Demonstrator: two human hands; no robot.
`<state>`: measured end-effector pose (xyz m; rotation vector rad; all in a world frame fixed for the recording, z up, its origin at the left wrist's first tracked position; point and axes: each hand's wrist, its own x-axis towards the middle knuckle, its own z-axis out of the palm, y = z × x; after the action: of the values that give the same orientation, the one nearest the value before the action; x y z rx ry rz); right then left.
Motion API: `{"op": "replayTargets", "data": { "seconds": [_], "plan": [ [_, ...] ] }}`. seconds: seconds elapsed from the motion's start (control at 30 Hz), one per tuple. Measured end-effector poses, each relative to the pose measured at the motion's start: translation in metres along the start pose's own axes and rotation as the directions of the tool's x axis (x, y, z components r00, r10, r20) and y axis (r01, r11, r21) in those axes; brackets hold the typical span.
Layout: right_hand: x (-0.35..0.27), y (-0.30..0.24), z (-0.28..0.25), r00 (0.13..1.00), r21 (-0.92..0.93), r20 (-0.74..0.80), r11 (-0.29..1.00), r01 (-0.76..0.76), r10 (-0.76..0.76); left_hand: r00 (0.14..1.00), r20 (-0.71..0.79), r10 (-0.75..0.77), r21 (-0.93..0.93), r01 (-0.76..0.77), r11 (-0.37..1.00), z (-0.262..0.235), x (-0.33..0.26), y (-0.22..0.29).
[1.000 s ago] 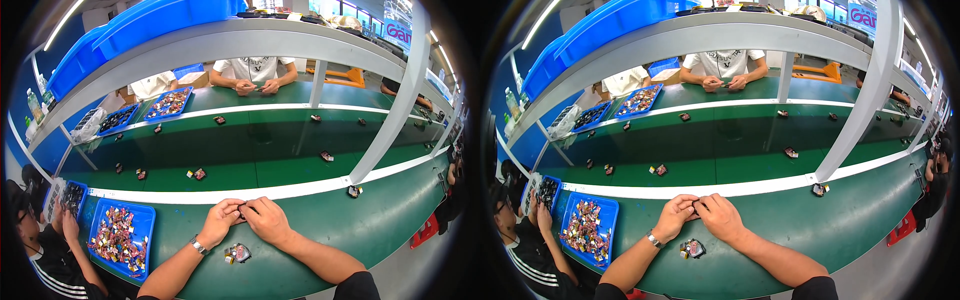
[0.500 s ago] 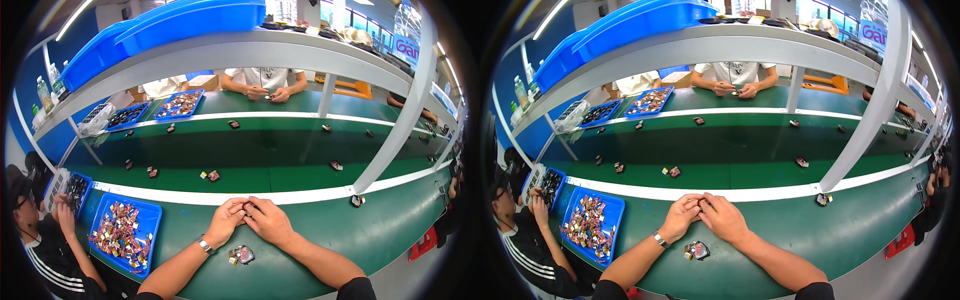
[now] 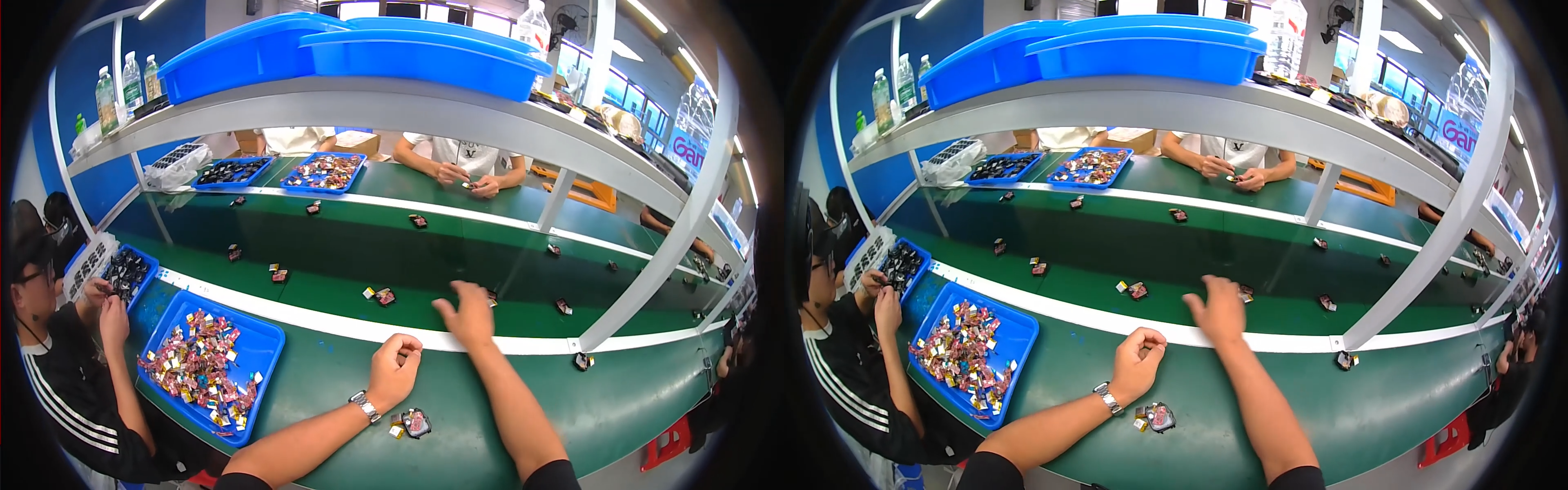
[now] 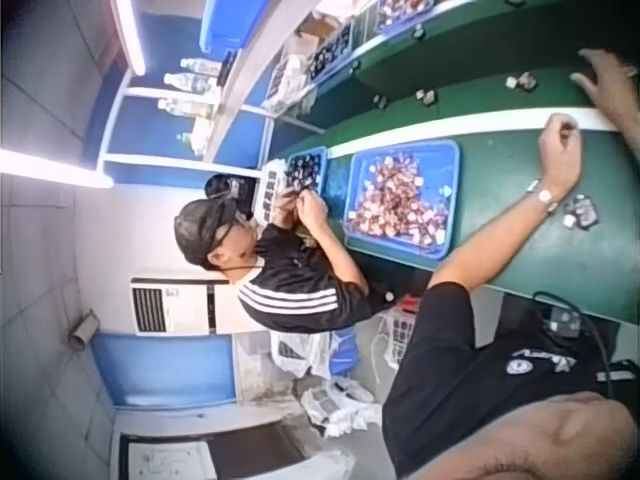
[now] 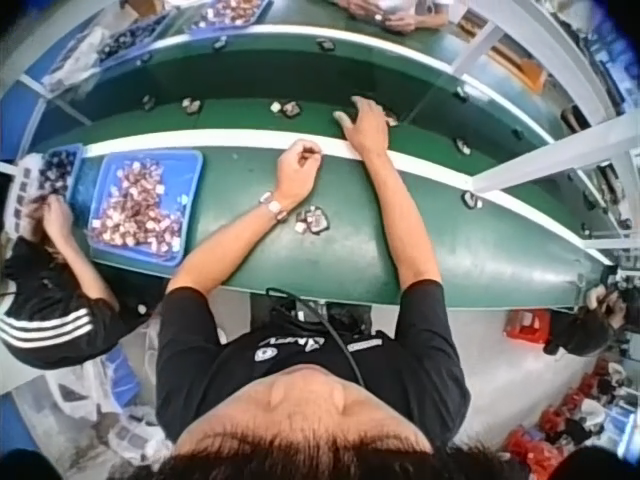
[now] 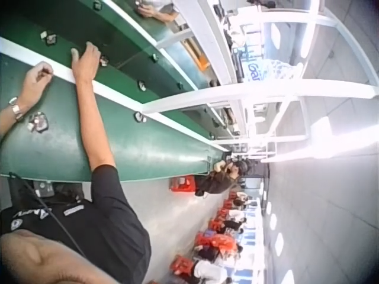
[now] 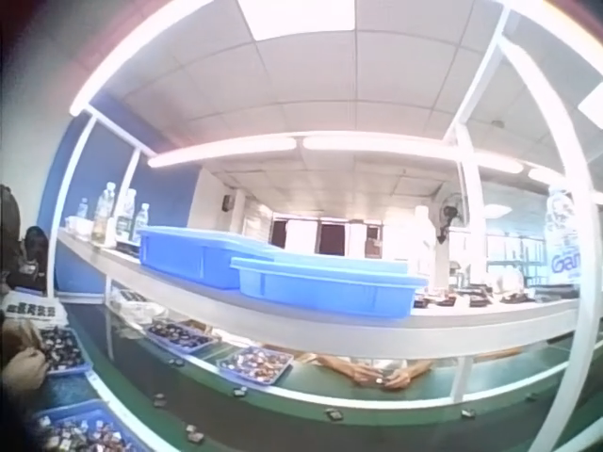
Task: The person is sitting at an assembly line, picking up small electronic components from a tray and assembling them by hand before placing them back on a conveyor belt.
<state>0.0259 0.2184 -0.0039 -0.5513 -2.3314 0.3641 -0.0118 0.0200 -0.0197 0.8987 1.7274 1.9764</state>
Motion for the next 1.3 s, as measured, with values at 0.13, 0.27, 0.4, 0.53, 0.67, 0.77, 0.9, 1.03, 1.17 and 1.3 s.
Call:
{"op": "replayTargets", "data": {
  "seconds": [0.13,0.27,0.4,0.53,0.67,0.77,0.9,1.03,1.17,1.3],
  "plan": [
    [0.002,-0.061,0.050,0.990,0.105,0.136,0.993,-0.058,0.043,0.993,-0.063,0.103,0.037,-0.101,0.994,-0.004,0.006,-0.004],
    [0.014,-0.071,0.067,0.977,0.087,0.158,0.983,-0.161,0.146,0.978,-0.127,0.165,0.107,-0.152,0.983,-0.005,0.015,-0.006],
    [0.003,-0.046,0.051,0.972,0.428,0.168,0.876,-0.224,0.166,0.950,-0.216,0.226,0.197,-0.184,0.963,-0.007,0.018,-0.005],
    [-0.034,-0.034,-0.020,0.969,0.518,0.240,0.852,-0.073,-0.062,0.975,-0.217,0.048,0.069,-0.034,0.997,-0.033,0.028,-0.004],
    [-0.077,-0.022,-0.084,0.925,0.520,0.324,0.854,0.001,-0.199,0.805,0.481,-0.348,0.069,0.361,0.930,-0.026,0.021,0.024],
    [-0.087,-0.021,-0.098,0.891,0.515,0.380,0.857,0.019,-0.248,0.661,0.662,-0.354,0.071,0.414,0.907,-0.017,0.018,0.023],
    [-0.083,-0.029,-0.100,0.905,0.506,0.299,0.854,0.119,-0.303,0.648,0.699,-0.303,-0.112,0.518,0.848,-0.021,0.016,0.027],
    [-0.087,-0.028,-0.093,0.945,0.449,0.090,0.860,0.243,-0.314,0.733,0.620,-0.280,-0.198,0.491,0.848,-0.009,0.012,0.022],
    [-0.086,-0.035,-0.080,0.942,0.216,-0.065,0.917,0.335,-0.329,0.758,0.574,-0.308,-0.193,0.491,0.849,-0.007,0.010,0.021],
    [-0.081,-0.034,-0.082,0.910,0.180,-0.055,0.892,0.414,-0.411,0.788,0.545,-0.285,-0.216,0.461,0.861,-0.006,0.008,0.022]
  ]
}}
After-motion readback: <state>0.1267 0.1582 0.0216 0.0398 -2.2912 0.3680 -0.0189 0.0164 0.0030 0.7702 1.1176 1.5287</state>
